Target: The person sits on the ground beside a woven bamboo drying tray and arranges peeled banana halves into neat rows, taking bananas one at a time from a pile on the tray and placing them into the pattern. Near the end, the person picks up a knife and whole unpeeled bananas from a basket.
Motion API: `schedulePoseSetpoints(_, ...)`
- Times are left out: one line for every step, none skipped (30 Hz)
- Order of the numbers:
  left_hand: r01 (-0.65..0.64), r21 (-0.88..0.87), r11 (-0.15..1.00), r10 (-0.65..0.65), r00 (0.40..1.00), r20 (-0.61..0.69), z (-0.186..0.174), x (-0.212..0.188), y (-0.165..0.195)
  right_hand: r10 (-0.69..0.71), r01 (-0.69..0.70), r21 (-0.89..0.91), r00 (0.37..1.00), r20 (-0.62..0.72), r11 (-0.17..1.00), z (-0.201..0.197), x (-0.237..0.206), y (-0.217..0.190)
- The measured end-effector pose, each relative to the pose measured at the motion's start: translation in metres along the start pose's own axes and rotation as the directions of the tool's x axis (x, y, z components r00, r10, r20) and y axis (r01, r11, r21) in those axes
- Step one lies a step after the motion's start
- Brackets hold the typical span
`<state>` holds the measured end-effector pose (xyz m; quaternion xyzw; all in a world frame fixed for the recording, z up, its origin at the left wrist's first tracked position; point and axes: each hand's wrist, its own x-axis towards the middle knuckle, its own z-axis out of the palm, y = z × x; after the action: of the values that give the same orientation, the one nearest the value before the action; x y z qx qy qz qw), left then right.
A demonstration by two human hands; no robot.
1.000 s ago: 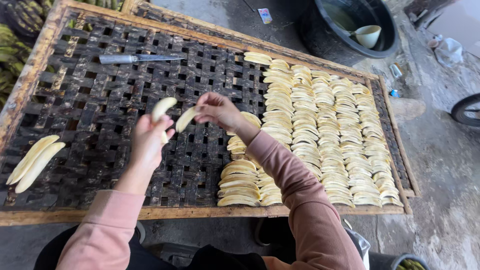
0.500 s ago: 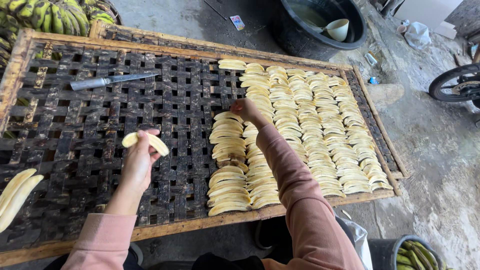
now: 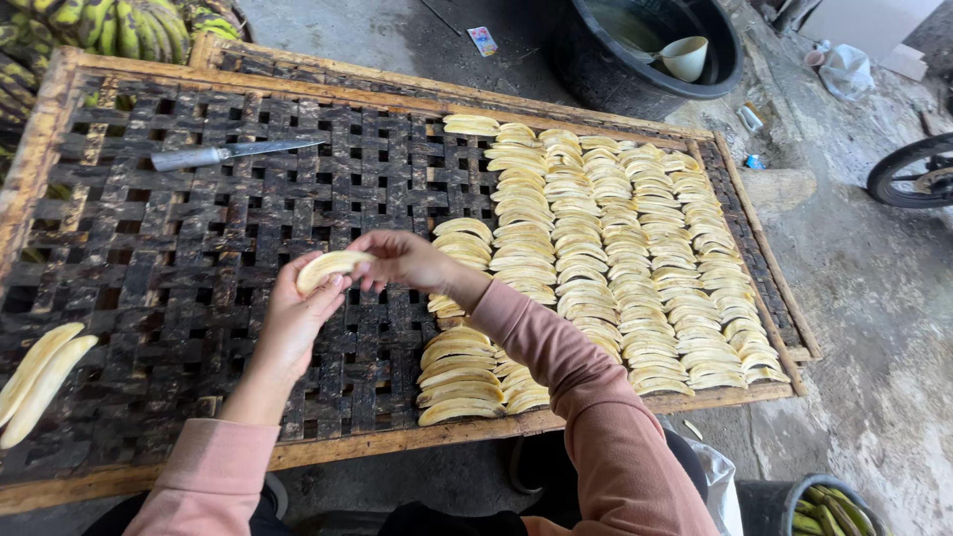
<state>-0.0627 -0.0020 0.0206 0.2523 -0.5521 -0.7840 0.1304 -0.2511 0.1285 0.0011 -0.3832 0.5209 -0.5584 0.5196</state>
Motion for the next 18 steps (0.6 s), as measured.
schedulePoseSetpoints(0.008,0.038,0.999,-0.008,1.000,-0.017,-0.006,-0.002,0.007,0.000,-0.002,-0.042,0.998,-0.057,0.999,-0.012,0.003,0.000)
schedulePoseSetpoints(-0.001,0.239,0.971,0.011,0.999,-0.040,-0.018,-0.004,0.016,-0.005,-0.005,-0.085,0.993,-0.115,0.996,-0.030,0.005,0.000)
schedulePoseSetpoints(-0.004,0.430,0.903,0.032,0.998,-0.058,-0.036,-0.005,0.024,-0.014,-0.024,-0.184,0.978,-0.206,0.983,-0.051,0.007,0.001)
schedulePoseSetpoints(0.000,0.602,0.799,0.054,0.996,-0.072,-0.057,-0.006,0.030,-0.031,-0.055,-0.278,0.955,-0.295,0.959,-0.075,0.007,0.003)
schedulePoseSetpoints(0.002,0.753,0.659,0.124,0.986,-0.111,-0.086,-0.008,0.036,-0.037,-0.078,-0.311,0.938,-0.346,0.947,-0.100,0.005,0.005)
schedulePoseSetpoints(0.214,0.852,0.478,0.101,0.950,-0.295,-0.115,-0.009,0.037,-0.046,-0.102,-0.343,0.916,-0.398,0.934,-0.124,0.001,0.009)
schedulePoseSetpoints(0.259,0.921,0.290,0.215,0.920,-0.326,-0.145,-0.012,0.036,-0.040,-0.168,-0.389,0.880,-0.473,0.906,-0.145,-0.004,0.013)
schedulePoseSetpoints(0.368,0.929,-0.039,0.320,0.885,-0.338,-0.174,-0.012,0.033,-0.040,-0.236,-0.426,0.837,-0.546,0.874,-0.162,-0.009,0.018)
schedulePoseSetpoints(0.419,0.906,-0.057,0.356,0.857,-0.373,-0.202,-0.016,0.025,-0.057,-0.268,-0.439,0.799,-0.599,0.858,-0.176,-0.016,0.023)
schedulePoseSetpoints(0.467,0.881,-0.075,0.391,0.826,-0.405,-0.226,-0.019,0.015,-0.075,-0.302,-0.448,0.756,-0.650,0.842,-0.185,-0.023,0.027)
schedulePoseSetpoints(0.515,0.856,-0.055,0.300,0.826,-0.477,-0.244,-0.019,0.005,-0.193,-0.314,-0.593,0.747,-0.636,0.741,-0.190,-0.028,0.030)
schedulePoseSetpoints(0.562,0.826,-0.041,0.206,0.814,-0.544,-0.259,-0.017,-0.005,-0.306,-0.326,-0.718,0.740,-0.599,0.615,-0.193,-0.033,0.032)
schedulePoseSetpoints(0.610,0.792,-0.031,0.109,0.790,-0.604,-0.270,-0.016,-0.013,-0.410,-0.339,-0.817,0.735,-0.540,0.467,-0.194,-0.036,0.033)
schedulePoseSetpoints(0.580,0.814,-0.025,0.156,0.806,-0.570,-0.278,-0.014,-0.020,-0.341,-0.403,-0.799,0.749,-0.568,0.446,-0.195,-0.040,0.035)
schedulePoseSetpoints(0.552,0.834,-0.019,0.205,0.818,-0.537,-0.281,-0.013,-0.023,-0.271,-0.463,-0.782,0.758,-0.594,0.418,-0.194,-0.041,0.036)
schedulePoseSetpoints(0.523,0.852,-0.016,0.255,0.826,-0.502,-0.282,-0.014,-0.024,-0.202,-0.518,-0.762,0.759,-0.619,0.388,-0.192,-0.042,0.035)
schedulePoseSetpoints(0.517,0.854,0.055,0.266,0.817,-0.512,-0.284,-0.015,-0.025,-0.216,-0.514,-0.767,0.758,-0.616,0.385,-0.190,-0.042,0.033)
schedulePoseSetpoints(0.508,0.852,0.127,0.275,0.807,-0.522,-0.286,-0.016,-0.025,-0.229,-0.510,-0.771,0.756,-0.613,0.382,-0.188,-0.042,0.031)
